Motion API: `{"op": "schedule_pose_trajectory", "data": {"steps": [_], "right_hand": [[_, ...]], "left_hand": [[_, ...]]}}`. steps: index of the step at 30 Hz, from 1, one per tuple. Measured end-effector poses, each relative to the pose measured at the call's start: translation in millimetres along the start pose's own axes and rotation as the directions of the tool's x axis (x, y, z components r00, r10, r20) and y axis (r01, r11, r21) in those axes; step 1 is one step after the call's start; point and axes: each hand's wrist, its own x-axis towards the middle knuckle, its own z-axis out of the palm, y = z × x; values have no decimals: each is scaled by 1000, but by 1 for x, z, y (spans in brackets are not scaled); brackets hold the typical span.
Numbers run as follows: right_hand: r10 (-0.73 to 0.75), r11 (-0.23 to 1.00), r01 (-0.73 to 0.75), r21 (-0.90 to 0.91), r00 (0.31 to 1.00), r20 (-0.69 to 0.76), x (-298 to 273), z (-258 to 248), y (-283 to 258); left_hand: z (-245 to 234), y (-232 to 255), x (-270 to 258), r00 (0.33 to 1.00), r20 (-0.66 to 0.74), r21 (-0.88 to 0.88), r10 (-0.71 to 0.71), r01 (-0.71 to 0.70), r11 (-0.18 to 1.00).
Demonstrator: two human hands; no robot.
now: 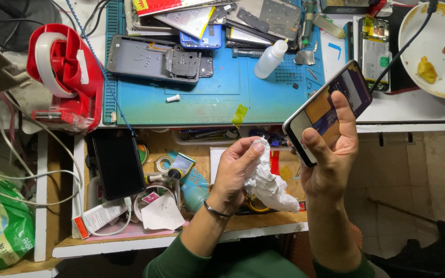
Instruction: The person cleans a smartphone with a white tissue, wiping the screen and edges. They then use a yellow tube to apply adhesive to the phone's frame.
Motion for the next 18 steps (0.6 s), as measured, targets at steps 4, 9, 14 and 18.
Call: {"op": "schedule_pose_trajectory", "data": {"steps": [4,9,14,18], "right_hand": [[-16,1000,16,-23,1000,1,2,-7,4],[4,998,-7,-59,999,-43,23,-23,21],[71,990,-83,-117,992,-102,55,20,8],[88,962,-125,-245,984,-155,86,41,2]], "left_hand": [[1,1,-3,1000,7,-7,7,-7,1000],[-1,1,-5,999,21,26,-47,47,999],[-11,-5,-5,992,66,71,-108,103,992],[-14,-2,-7,972,72,166,-222,208,964]]}}
